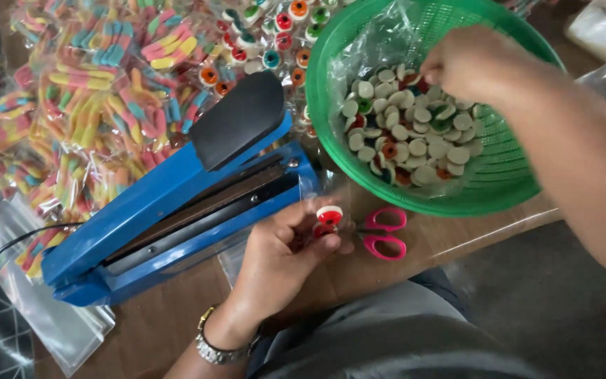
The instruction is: The person cuts small plastic bags with scissors, places individual pieces of candy from a green basket into each bag, and uses a manual impulse sealer to seal the bags.
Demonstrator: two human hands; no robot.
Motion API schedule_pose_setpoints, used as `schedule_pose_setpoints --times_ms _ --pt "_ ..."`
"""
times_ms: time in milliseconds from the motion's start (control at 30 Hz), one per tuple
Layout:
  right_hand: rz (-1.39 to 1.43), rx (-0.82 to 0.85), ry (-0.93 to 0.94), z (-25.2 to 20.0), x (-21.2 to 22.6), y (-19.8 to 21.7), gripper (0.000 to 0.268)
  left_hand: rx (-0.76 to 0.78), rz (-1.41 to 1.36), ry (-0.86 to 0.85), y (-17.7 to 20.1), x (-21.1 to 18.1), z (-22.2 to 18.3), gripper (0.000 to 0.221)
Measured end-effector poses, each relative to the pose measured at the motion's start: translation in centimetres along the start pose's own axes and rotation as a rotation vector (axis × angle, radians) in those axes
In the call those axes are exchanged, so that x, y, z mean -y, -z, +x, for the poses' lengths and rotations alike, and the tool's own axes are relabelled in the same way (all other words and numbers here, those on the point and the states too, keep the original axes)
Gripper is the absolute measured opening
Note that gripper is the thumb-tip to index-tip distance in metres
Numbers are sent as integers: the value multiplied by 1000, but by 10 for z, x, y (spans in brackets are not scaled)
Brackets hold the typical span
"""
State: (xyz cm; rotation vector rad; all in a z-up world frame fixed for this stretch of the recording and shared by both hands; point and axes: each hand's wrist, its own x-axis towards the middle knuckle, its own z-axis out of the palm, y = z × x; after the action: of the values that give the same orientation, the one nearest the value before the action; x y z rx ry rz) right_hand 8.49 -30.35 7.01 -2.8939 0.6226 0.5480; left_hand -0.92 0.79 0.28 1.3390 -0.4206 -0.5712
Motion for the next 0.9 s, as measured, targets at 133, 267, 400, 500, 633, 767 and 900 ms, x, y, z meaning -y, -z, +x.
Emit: schedule_pose_setpoints --times_ms 133,267,400,500,633,767,900 --pt "220 95 -221 4 13 -5 50 28 -207 83 -1 25 3 43" --pt "81 0 -52 27 -9 -13 28 15 -156 104 2 19 1 46" --pt "201 58 -1 -3 -9 10 16 43 -179 52 8 29 0 47" --pt "251 149 12 -19 -4 24 29 61 -172 36 9 32 -1 48" --pt "455 38 290 -41 -1 16 31 80 -149 -26 8 28 -3 43" --pt "527 -94 587 -99 39 15 25 95 -80 -42 7 24 -4 41" --pt "513 -24 880 -110 58 7 21 103 -77 -32 8 21 -5 47"
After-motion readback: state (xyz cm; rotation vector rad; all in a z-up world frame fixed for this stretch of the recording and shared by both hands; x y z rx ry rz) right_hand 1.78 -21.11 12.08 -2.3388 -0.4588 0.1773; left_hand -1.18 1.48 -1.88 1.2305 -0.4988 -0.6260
